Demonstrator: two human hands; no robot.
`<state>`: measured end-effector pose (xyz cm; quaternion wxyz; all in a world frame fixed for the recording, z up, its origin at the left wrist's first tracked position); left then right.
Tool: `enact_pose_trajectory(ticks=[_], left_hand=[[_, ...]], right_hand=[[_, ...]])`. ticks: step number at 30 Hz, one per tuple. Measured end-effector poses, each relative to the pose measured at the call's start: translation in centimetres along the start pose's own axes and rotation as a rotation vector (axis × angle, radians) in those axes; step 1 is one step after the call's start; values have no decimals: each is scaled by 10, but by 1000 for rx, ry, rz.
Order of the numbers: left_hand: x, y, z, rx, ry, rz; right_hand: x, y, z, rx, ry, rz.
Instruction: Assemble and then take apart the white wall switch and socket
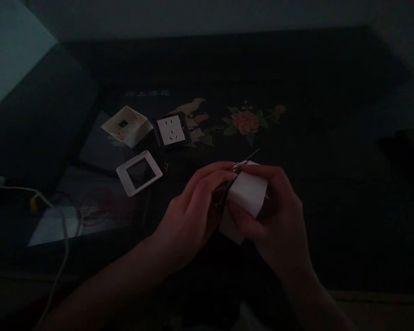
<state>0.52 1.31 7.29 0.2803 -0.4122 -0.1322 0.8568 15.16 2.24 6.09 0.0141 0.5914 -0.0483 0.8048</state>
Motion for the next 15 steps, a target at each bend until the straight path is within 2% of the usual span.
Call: enact_pose_trajectory(ticks=[4, 8, 13, 15], left_hand=[[4, -2, 7, 14, 69, 47], [13, -5, 10, -62, 255, 209], [23, -7, -4, 6, 536, 404], [28, -7, -8, -9, 681, 483]], right_hand=[[-1, -2, 4, -9, -20, 8], [-2, -2, 6, -12, -90, 17], [1, 0, 8, 26, -225, 1], [1, 1, 9, 62, -260, -30]])
Point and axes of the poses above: each hand's wrist, its own y-axis away from the middle knuckle, its own z-axis out of the back of the hand, x = y × z, the point moved 3 cm from there along -y, towards the middle knuckle, and after that the axes turned 2 degrees about y, right-handed, at the moved point
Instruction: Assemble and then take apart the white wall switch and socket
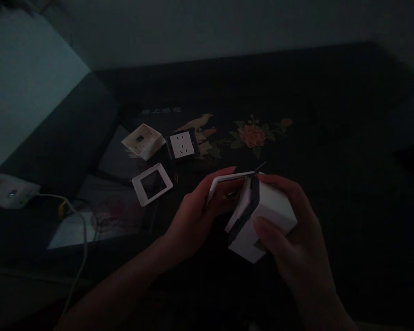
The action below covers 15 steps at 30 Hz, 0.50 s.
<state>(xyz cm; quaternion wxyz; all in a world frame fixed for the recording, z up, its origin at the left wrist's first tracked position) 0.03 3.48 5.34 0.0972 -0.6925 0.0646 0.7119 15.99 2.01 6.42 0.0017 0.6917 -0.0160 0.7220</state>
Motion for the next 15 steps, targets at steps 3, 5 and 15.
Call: enact_pose_trajectory(ticks=[3, 5, 15], left_hand=[[6, -3, 6, -37, 154, 60], [7, -7, 15, -89, 223, 85], [-2, -26, 87, -582, 67, -96]], right_hand=[[-1, 3, 6, -13, -50, -31], [-1, 5, 11, -44, -84, -40], [-10, 10, 21, 1, -171, -42]])
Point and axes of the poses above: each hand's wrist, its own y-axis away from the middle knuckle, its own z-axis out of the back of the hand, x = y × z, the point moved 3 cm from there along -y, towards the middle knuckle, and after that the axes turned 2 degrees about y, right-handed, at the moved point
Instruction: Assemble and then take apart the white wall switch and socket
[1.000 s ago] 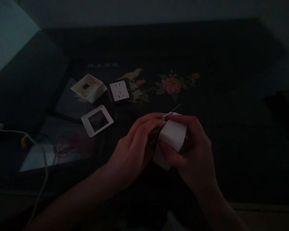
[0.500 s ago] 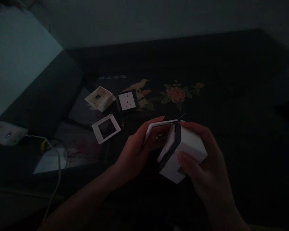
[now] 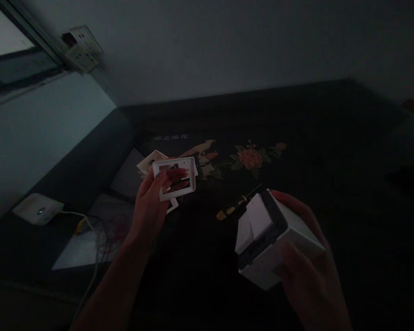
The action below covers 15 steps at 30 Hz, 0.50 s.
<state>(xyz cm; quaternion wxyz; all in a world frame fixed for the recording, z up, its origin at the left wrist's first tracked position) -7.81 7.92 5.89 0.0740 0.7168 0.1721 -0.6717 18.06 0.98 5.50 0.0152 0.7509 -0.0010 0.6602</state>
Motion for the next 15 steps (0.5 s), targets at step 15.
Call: enact_pose_trajectory(ticks=[15], left_hand=[[28, 36, -43, 569, -788, -232]], right_hand=[[14, 2, -3, 43, 38, 59]])
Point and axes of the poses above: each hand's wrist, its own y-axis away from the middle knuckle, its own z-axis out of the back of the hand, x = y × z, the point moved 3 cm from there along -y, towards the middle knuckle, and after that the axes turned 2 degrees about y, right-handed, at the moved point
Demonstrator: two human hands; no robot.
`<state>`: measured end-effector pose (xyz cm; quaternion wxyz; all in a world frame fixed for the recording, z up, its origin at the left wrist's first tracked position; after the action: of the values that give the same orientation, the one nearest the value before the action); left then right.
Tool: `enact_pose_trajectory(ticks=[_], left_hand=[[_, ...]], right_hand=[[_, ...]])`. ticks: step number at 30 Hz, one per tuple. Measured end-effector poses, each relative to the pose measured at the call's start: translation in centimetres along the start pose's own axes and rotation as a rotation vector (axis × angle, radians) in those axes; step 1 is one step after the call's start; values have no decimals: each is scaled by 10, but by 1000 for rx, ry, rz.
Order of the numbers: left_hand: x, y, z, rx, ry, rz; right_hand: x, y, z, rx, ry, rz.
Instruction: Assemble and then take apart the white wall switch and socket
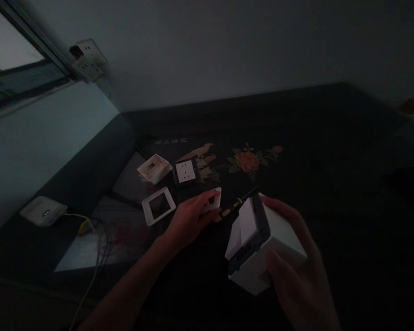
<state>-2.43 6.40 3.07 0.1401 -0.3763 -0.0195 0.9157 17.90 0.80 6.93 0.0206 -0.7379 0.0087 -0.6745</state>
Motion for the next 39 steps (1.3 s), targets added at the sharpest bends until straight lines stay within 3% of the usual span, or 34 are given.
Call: enact_pose_trajectory(ticks=[5, 10, 15, 27, 34, 39], left_hand=[[4, 2, -8, 101, -111, -18], [3, -2, -7, 137, -158, -7], [-2, -4, -3, 142, -164, -46], [9, -1, 3, 111, -153, -94], [8, 2, 11, -40, 10, -57], [15, 8, 52, -324, 238, 84]], right_hand=[[-3, -1, -1, -30, -11, 61], [-1, -1, -2, -43, -39, 35], [5, -1, 1, 10, 75, 22], [3, -3, 2, 71, 34, 20], [3, -1, 2, 60, 16, 14], [2, 0, 1, 58, 1, -13]])
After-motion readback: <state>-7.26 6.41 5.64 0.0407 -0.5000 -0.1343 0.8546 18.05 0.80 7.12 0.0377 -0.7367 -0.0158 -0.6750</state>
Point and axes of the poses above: each hand's wrist, its own y-axis away from the middle knuckle, its own z-axis out of the back of the hand, x = y × z, the point moved 3 cm from there along -y, towards the middle knuckle, and after that the axes turned 2 degrees about y, right-handed, at the moved point
